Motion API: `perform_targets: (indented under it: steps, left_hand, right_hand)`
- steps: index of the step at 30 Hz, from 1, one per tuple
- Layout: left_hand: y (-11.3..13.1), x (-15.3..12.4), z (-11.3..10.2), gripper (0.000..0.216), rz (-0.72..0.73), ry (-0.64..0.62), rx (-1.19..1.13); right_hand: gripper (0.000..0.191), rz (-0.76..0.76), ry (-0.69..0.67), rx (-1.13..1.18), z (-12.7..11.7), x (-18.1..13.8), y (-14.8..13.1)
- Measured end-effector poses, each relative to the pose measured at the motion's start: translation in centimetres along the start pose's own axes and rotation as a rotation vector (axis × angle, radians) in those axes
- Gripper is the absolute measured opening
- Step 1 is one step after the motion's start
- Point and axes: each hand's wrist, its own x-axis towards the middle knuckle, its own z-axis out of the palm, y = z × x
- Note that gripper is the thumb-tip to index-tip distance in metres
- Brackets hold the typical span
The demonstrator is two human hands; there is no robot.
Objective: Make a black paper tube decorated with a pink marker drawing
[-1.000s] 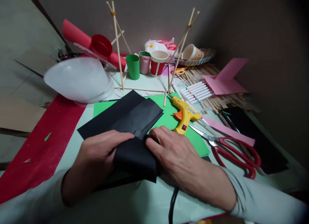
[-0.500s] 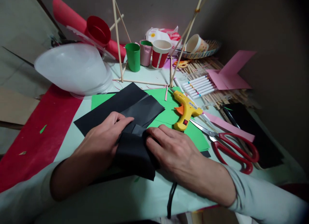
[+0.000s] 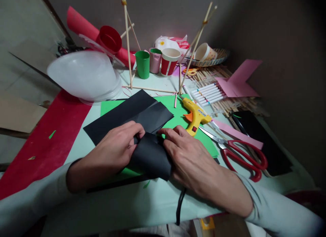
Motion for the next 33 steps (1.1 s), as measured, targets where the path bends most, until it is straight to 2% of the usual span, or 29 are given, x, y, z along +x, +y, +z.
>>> perform_targets:
  steps: [2, 5, 10, 13, 15, 17, 22, 28, 31, 33]
  left_hand:
    - [0.4, 0.1, 0.0, 0.008, -0.061, -0.005, -0.121]
    - [1.2, -0.3, -0.2, 0.015, -0.141, 0.039, -0.288]
    - [2.1, -1.1, -0.7, 0.013, -0.270, 0.203, -0.536]
    - [2.7, -1.1, -0.8, 0.014, -0.260, 0.298, -0.616]
    - [3.2, -0.9, -0.6, 0.016, -0.208, 0.376, -0.637]
    - [3.7, -0.7, -0.4, 0.018, -0.154, 0.427, -0.645]
    - [4.1, -0.8, -0.1, 0.023, -0.094, 0.370, -0.543]
    - [3.4, -1.5, 0.0, 0.017, -0.033, 0.424, -0.404]
    - [3.1, -1.7, 0.0, 0.017, 0.032, 0.372, -0.351]
    - [2.8, -1.7, 0.1, 0.015, 0.042, 0.365, -0.339]
  right_hand:
    - [0.025, -0.009, 0.010, -0.006, -0.1, -0.1, 0.1]
    - [0.021, 0.018, 0.053, 0.083, -0.6, 0.1, 0.5]
    - [0.011, 0.139, 0.351, 0.526, -1.3, 0.9, 1.4]
    - [0.004, 0.218, 0.475, 0.753, -1.3, 1.2, 1.3]
    - [0.012, 0.215, 0.527, 0.826, -1.1, 1.3, 1.1]
    - [0.023, 0.180, 0.556, 0.826, -0.9, 1.2, 1.1]
    - [0.016, 0.046, 0.595, 0.729, -1.0, 1.1, 1.4]
    - [0.013, -0.041, 0.738, 0.668, -1.0, 1.0, 0.9]
    - [0.015, -0.132, 0.762, 0.558, -0.8, 0.8, 0.8]
    - [0.015, -0.157, 0.745, 0.569, -0.7, 0.8, 0.8]
